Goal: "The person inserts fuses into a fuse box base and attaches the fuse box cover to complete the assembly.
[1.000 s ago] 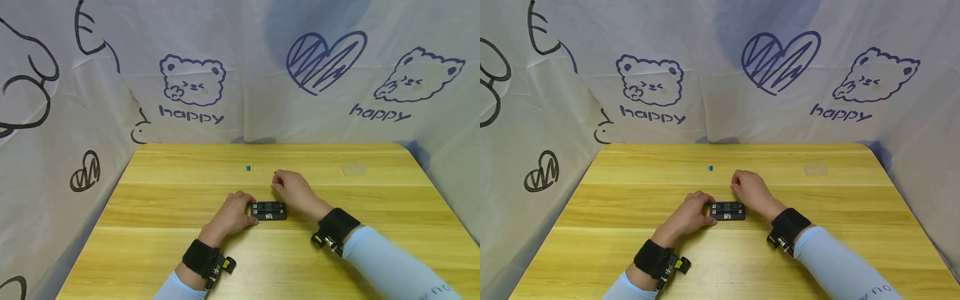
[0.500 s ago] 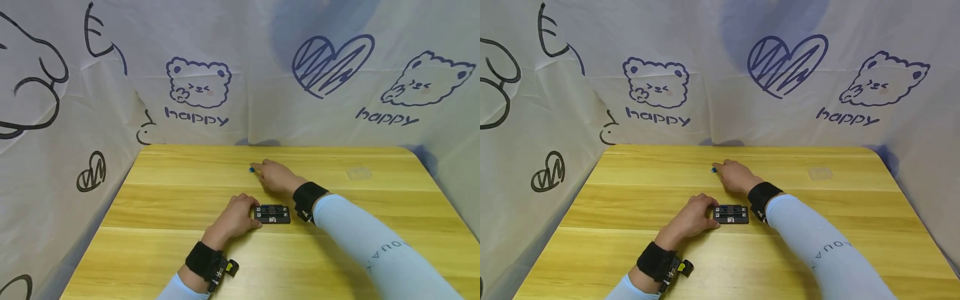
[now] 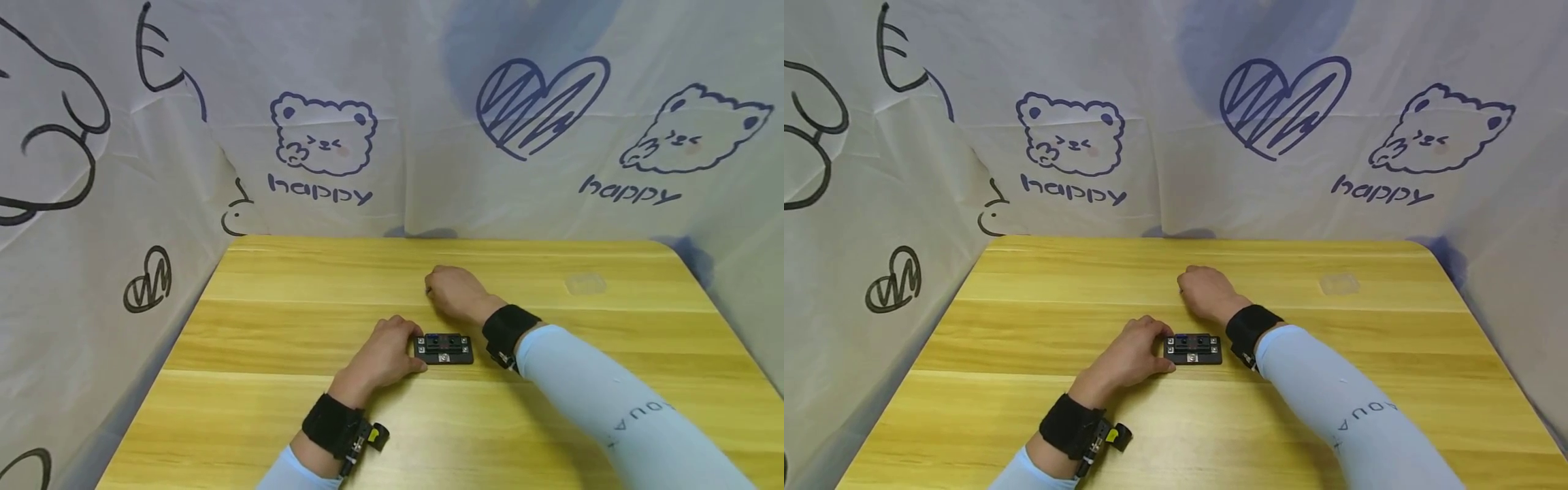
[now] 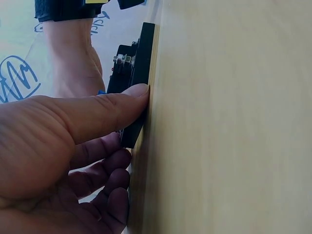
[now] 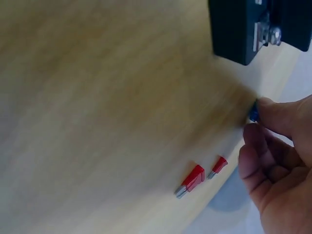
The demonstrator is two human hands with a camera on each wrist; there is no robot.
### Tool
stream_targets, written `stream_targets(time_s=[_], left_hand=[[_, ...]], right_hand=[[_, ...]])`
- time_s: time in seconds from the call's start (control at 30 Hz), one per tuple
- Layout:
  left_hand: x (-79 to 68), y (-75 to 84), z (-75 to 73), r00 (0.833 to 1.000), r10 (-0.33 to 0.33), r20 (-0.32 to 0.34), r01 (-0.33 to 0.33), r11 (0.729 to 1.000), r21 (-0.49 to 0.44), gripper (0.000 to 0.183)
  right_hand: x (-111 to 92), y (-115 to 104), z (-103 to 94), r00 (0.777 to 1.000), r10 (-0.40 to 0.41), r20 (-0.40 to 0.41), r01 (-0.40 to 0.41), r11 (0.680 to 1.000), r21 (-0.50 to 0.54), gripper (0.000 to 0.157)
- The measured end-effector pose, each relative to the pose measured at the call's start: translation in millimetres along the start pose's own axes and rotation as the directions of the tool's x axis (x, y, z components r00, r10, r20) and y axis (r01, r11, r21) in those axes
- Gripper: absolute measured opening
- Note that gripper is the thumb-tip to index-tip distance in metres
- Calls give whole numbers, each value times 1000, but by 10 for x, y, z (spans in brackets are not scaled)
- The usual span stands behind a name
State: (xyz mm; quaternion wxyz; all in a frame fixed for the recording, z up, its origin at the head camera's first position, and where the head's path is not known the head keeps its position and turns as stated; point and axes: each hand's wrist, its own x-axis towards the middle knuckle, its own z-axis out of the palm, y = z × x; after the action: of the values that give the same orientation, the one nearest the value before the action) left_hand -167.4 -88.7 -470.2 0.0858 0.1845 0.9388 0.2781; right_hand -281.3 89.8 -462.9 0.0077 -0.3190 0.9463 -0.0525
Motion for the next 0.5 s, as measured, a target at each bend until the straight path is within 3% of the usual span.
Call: stream_targets(time_s=[0.1,0.23,0.5], left_hand=[[2,-3,0,1000,3,1,-3,1000,-1,52],[3,-12,4,1000,4,2,-4,1000,-2,51],[18,-4,5,1000,10,5,-10,1000,1,51]], right_hand=[[-19,-1,-31,998,47,42,-50,996,79,9],[-31,-1,-70,994,83,77,-96,980,173,12],[-107,57,-72,992,97,84,-117,955,273,7]])
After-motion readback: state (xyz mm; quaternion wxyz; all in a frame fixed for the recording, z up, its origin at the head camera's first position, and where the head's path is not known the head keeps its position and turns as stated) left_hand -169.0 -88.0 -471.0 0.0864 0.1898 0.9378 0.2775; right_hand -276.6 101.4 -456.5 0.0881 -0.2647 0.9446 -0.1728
